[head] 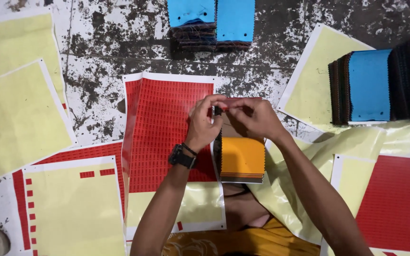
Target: Assembling a color sample booklet by peeling and sticking individual color swatches onto a base card.
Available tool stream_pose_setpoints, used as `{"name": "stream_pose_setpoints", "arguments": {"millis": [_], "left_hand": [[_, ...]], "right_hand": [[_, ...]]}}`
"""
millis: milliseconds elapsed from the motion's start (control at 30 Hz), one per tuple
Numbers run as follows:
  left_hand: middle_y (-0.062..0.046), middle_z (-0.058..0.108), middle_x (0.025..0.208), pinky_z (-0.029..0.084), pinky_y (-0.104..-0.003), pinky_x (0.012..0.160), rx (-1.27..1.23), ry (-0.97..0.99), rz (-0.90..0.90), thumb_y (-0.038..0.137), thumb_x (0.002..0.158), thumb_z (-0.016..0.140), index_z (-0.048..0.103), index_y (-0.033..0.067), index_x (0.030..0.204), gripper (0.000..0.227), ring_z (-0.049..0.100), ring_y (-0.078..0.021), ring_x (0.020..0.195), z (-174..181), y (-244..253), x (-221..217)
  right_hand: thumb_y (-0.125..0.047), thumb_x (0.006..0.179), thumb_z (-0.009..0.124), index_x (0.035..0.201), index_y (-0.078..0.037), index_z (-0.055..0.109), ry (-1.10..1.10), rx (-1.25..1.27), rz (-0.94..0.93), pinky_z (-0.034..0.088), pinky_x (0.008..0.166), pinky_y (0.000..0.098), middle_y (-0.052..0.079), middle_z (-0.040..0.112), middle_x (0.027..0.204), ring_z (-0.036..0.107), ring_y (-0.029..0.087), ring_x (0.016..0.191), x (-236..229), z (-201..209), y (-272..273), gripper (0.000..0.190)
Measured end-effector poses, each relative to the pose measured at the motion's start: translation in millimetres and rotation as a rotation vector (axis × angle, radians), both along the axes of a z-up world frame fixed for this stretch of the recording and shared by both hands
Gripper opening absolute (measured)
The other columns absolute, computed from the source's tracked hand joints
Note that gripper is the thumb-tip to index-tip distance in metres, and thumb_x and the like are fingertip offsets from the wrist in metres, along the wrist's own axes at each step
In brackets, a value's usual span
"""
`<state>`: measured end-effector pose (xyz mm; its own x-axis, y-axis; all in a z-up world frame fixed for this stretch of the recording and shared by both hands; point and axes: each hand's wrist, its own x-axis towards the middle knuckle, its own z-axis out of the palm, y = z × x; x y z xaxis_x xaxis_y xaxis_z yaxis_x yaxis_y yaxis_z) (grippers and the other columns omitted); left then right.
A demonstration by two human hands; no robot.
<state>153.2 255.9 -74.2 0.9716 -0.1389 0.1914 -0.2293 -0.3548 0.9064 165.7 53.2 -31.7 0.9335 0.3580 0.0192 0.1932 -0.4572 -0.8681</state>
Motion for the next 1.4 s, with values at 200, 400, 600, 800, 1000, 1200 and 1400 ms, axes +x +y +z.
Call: {"name": "stream_pose_setpoints", "arguments": {"millis": [200,400,600,800,1000,1200,1400], "left_hand": [[0.0,0.076,0.104,0.04,-0.045,0.102,-0.101,0.076,0.026,0.003,0.074,0.054,0.063,0.0228,0.126,0.057,0.065,-0.0288,0.112,20,-3,-6],[-0.006,0.051,0.152,0.013,-0.066,0.111,0.282,0.03,0.145,0.013,0.081,0.056,0.056,0.0245,0.14,0.061,0.04,-0.0319,0.144,21,-11,-19],[-0.004,0.057,0.133,0.019,-0.069,0.106,0.544,-0.227,0.183,0.006,0.084,0.06,0.072,0.0223,0.105,0.029,0.043,-0.0339,0.138,3,5,-13],[-0.003,0.054,0.137,0.028,-0.073,0.104,0.764,-0.218,0.048,0.006,0.092,0.063,0.075,0.0284,0.109,0.031,0.041,-0.0319,0.139,0,-3,-6],[-0.005,0.05,0.139,0.025,-0.071,0.105,0.82,-0.203,0.054,0.016,0.094,0.063,0.073,0.0281,0.114,0.025,0.038,-0.0332,0.141,3,-7,-5],[-0.004,0.043,0.142,0.023,-0.073,0.104,0.599,-0.082,0.014,0.003,0.085,0.063,0.068,0.0222,0.115,0.036,0.033,-0.0339,0.142,0,-2,-1],[-0.017,0.051,0.129,0.056,-0.044,0.101,-0.152,-0.04,0.151,-0.018,0.077,0.049,0.066,0.0071,0.116,0.049,0.062,-0.0424,0.12,-3,1,3]], "right_hand": [[-0.013,0.095,0.07,0.106,-0.002,0.076,0.162,0.16,-0.078,0.057,0.079,0.0401,0.012,0.077,0.083,0.073,0.024,0.081,2,-3,4,0.016],[-0.019,0.1,0.063,0.109,-0.008,0.073,0.094,-0.159,-0.047,0.057,0.078,0.0464,0.014,0.077,0.087,0.074,0.036,0.089,7,-17,1,0.018],[-0.022,0.1,0.06,0.111,-0.009,0.072,0.096,-0.388,0.039,0.056,0.08,0.0528,0.019,0.076,0.093,0.071,0.043,0.095,18,-19,3,0.021],[-0.035,0.099,0.056,0.117,-0.023,0.071,0.132,-0.696,-0.001,0.058,0.082,0.0534,0.01,0.074,0.106,0.073,0.039,0.095,12,-14,20,0.025],[-0.02,0.094,0.072,0.125,-0.013,0.07,-0.121,-0.734,0.01,0.056,0.089,0.0556,0.019,0.066,0.117,0.065,0.044,0.11,26,-13,11,0.032],[-0.015,0.09,0.076,0.106,-0.012,0.075,-0.291,-0.532,0.048,0.057,0.077,0.0522,0.012,0.063,0.093,0.065,0.042,0.093,33,-36,-11,0.017],[-0.023,0.086,0.081,0.087,-0.021,0.072,-0.711,-0.518,-0.039,0.052,0.066,0.0385,-0.002,0.061,0.088,0.065,0.023,0.084,19,-75,-17,0.009]]}}
